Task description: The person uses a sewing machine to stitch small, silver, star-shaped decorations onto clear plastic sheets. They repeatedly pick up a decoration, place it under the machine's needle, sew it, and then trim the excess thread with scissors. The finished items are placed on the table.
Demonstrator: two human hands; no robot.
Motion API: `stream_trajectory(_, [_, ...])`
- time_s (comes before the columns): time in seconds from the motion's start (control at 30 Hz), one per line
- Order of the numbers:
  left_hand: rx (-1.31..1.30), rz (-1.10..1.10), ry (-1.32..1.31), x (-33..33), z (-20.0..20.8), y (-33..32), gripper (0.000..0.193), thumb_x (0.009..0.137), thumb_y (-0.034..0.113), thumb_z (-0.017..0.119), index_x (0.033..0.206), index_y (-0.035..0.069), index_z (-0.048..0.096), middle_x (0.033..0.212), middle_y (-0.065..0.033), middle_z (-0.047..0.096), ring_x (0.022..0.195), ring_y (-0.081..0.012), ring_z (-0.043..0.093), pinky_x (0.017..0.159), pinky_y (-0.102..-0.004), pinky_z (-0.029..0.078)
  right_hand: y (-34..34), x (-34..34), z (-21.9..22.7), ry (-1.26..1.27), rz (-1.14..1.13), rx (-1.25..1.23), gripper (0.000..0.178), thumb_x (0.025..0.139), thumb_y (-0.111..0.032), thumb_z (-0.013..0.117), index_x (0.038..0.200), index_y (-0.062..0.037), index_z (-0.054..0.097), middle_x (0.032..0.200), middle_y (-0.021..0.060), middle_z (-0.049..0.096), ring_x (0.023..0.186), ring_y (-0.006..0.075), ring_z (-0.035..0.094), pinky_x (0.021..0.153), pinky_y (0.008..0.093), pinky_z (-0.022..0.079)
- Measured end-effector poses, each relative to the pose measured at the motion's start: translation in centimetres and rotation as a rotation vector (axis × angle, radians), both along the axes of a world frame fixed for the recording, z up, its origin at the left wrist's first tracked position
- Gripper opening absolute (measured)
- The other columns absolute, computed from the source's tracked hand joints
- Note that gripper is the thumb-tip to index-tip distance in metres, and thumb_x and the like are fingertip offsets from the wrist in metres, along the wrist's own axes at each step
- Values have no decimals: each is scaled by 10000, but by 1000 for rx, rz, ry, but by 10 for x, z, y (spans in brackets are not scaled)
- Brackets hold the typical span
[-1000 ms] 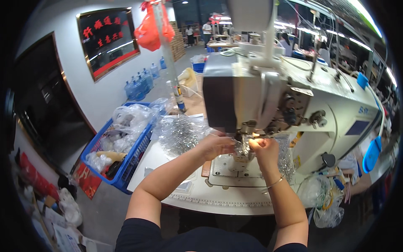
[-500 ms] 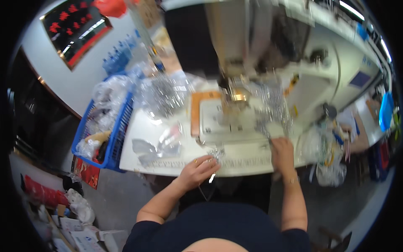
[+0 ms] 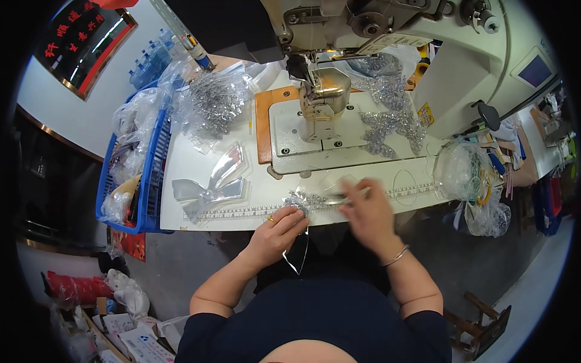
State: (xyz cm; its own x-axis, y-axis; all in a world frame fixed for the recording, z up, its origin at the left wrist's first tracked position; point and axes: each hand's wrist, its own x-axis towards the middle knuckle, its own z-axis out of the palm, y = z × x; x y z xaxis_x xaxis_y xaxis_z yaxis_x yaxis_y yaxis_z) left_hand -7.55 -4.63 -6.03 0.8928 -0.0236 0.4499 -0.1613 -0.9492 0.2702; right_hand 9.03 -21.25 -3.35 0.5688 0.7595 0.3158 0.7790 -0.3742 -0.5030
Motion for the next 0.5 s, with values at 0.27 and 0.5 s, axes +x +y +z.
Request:
stream_trajectory(0.27, [-75,46,-68,2,-7,-5,338,669,-8,625,1005,32,633,1010,-86,588,1008,-243,563,846,-316,489,23,-21,-21,-160,72,112,260,692,-119,717,949,-120,675,796,11,572,658,191,537,563,288,445])
stream_trajectory(0.5, [-119,41,-97,2,-11,-3,329,674,-21,620,999,33,635,998,-84,590,999,-248,571,835,-316,495,31,-24,-21,-140,50,118,213,689,-111,715,899,-117,676,767,9,577,646,189,543,562,287,446])
